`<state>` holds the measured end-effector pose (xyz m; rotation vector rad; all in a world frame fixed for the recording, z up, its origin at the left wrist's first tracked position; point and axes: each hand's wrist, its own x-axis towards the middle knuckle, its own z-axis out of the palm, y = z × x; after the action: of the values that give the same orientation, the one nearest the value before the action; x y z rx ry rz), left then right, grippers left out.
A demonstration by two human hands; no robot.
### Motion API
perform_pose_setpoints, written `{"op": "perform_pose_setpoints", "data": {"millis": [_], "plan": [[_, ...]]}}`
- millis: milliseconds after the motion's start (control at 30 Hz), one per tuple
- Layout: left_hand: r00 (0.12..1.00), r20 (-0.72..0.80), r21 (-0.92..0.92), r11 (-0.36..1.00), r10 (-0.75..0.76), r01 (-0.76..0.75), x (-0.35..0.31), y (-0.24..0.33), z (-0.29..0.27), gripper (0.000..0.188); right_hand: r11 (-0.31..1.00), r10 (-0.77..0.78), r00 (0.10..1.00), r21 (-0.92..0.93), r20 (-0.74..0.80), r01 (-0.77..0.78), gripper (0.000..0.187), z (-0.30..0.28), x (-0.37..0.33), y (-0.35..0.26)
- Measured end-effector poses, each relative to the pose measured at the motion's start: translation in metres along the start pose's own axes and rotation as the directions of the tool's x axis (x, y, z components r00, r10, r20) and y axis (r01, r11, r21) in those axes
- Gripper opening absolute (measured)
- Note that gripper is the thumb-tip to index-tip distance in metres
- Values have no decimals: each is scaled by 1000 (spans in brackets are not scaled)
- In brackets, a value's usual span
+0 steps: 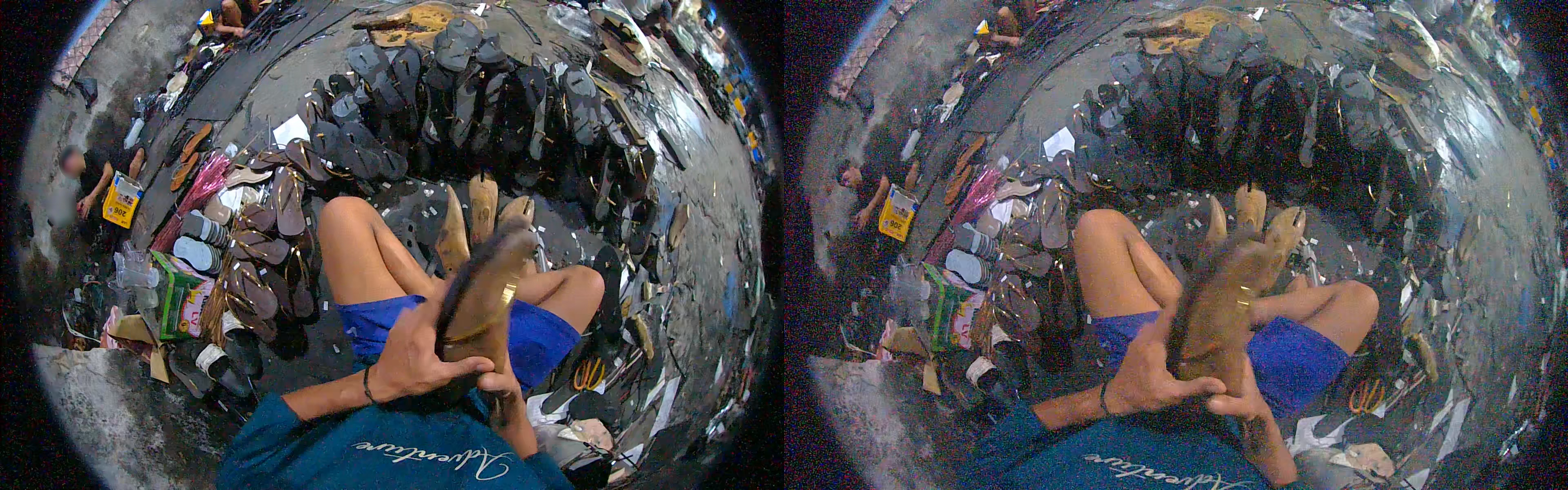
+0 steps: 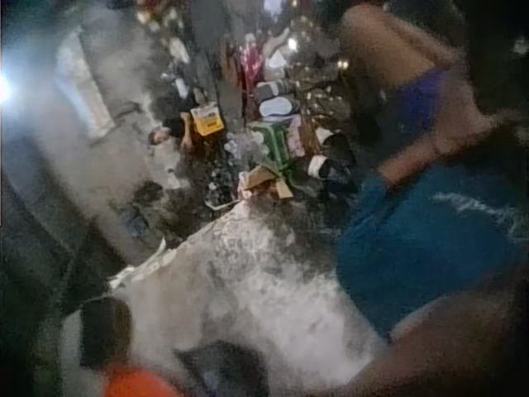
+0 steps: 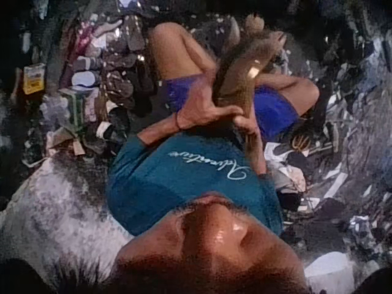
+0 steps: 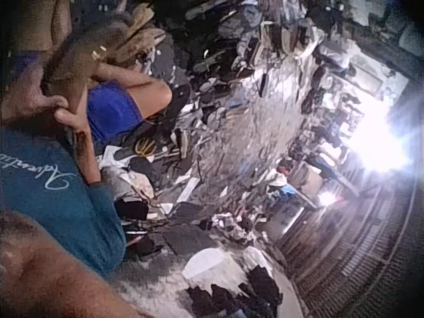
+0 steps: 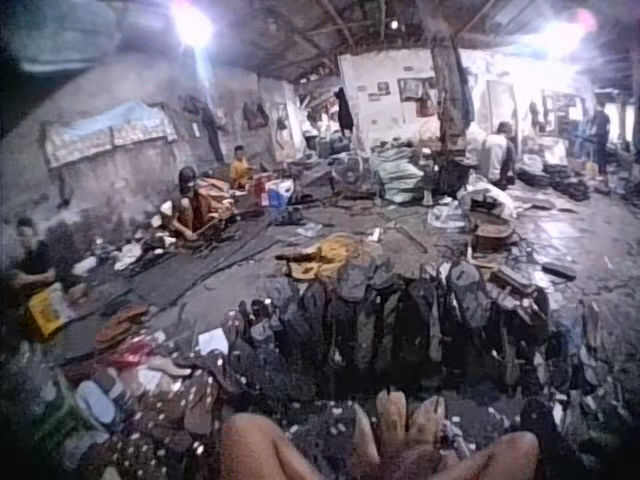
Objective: The person sits on the floor and repeatedly picks up sandal soles and straps, then presses the straps into the soles to assemble them. The person handles multiple sandals one at a time, turning them over and pressing the straps into place.
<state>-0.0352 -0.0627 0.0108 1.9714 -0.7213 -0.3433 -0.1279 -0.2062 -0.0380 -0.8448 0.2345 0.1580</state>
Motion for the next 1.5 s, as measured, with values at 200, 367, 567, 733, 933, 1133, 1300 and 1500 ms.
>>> {"op": "perform_pose_setpoints", "data": {"millis": [200, 367, 567, 733, 933, 1133, 1300, 1500], "plan": [[932, 292, -119, 959, -215, 258, 3, -13, -16, 32, 838, -262, 938, 429, -226, 338, 102, 10, -13, 11], [766, 605, -386, 761, -217, 521, -39, -18, 13, 30, 845, -83, 912, 457, -402, 279, 101, 26, -51, -6], [707, 642, -532, 492, -297, 689, -69, -23, 15, 29, 754, 71, 969, 649, -236, 103, 105, 5, -67, -1], [695, 651, -532, 471, -306, 704, -75, -24, 8, 32, 722, 105, 976, 690, -191, 57, 107, -3, -73, 5], [610, 782, -504, 445, -128, 740, -58, -33, 5, 49, 784, 60, 963, 610, -264, 118, 109, -2, -73, 5], [820, 567, -720, 435, -82, 541, -58, -66, 31, 79, 979, -170, 908, 39, -383, 200, 112, -30, -42, -2], [888, 342, -420, 795, -308, 438, -19, -52, -16, 64, 972, 78, 976, -203, -203, -120, 112, -37, 16, 7], [868, 118, -351, 797, -483, 491, -56, -101, 25, 49, 764, -121, 959, -641, -258, -76, 101, -42, 47, 101]]}}
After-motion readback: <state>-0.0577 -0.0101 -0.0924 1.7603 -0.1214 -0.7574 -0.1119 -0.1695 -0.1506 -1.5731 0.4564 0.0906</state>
